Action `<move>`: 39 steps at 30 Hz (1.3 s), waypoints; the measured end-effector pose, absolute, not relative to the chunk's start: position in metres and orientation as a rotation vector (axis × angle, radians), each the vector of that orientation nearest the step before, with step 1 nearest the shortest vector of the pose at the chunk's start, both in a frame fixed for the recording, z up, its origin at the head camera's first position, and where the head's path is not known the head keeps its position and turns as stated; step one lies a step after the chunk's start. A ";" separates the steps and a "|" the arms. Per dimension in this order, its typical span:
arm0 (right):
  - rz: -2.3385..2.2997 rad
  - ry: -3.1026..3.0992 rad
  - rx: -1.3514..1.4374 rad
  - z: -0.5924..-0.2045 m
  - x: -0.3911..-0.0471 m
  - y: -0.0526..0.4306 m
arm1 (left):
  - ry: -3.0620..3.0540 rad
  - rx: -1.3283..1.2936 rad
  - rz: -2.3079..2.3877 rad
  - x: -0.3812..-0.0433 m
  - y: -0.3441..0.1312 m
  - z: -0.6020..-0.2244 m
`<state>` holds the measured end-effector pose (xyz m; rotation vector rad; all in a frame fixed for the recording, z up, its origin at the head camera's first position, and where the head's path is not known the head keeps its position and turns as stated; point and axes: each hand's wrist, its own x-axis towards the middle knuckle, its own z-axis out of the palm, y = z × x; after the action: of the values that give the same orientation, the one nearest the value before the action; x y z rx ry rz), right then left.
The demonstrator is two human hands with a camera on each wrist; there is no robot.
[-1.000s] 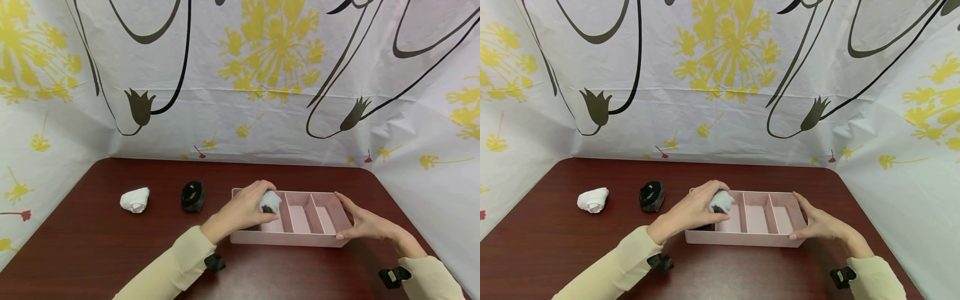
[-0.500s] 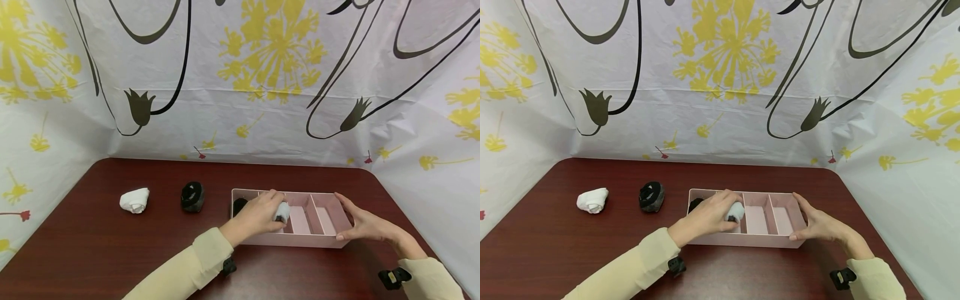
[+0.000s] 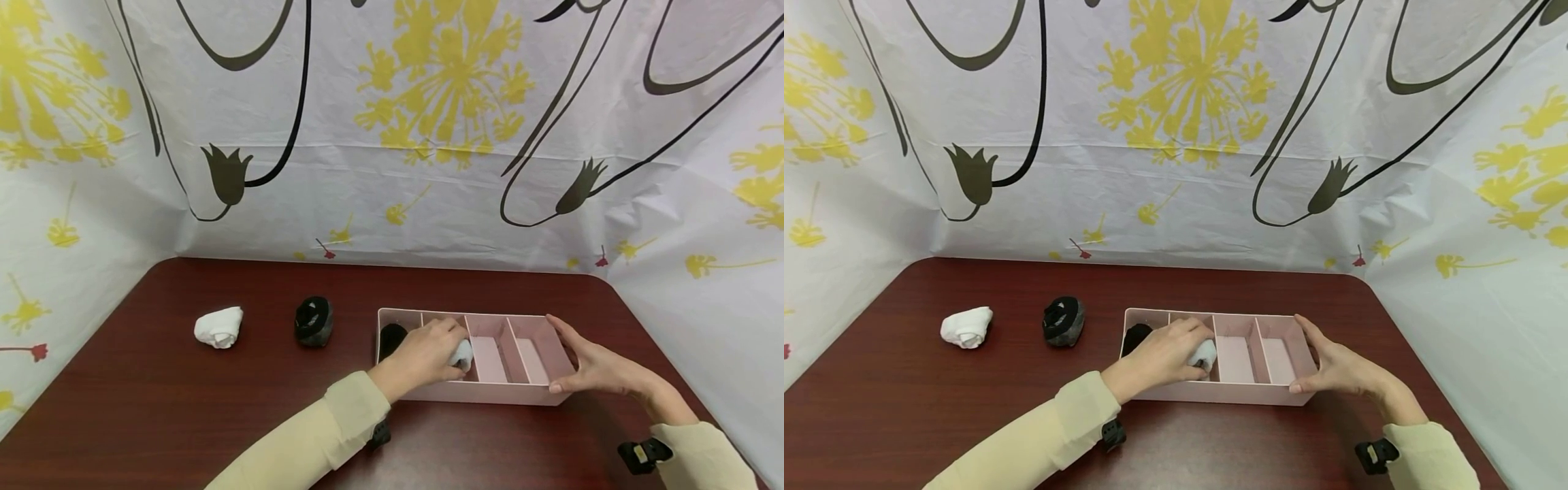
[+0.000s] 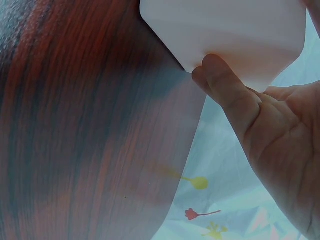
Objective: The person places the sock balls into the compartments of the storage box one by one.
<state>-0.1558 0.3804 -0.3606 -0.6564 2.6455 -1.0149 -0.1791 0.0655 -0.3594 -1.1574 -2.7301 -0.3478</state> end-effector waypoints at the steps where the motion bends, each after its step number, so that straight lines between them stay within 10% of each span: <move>1: -1.016 2.644 -0.656 -0.361 -0.156 0.380 | -2.731 -1.159 -0.337 -0.180 0.066 -0.360; 39: -1.066 2.614 -0.671 -0.361 -0.155 0.380 | -2.926 -1.065 0.022 -0.182 0.086 -0.362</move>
<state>-0.1547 0.3798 -0.3610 -0.6706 2.6140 -1.0657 -0.1816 0.0858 -0.3620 -1.0649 -2.9263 0.0222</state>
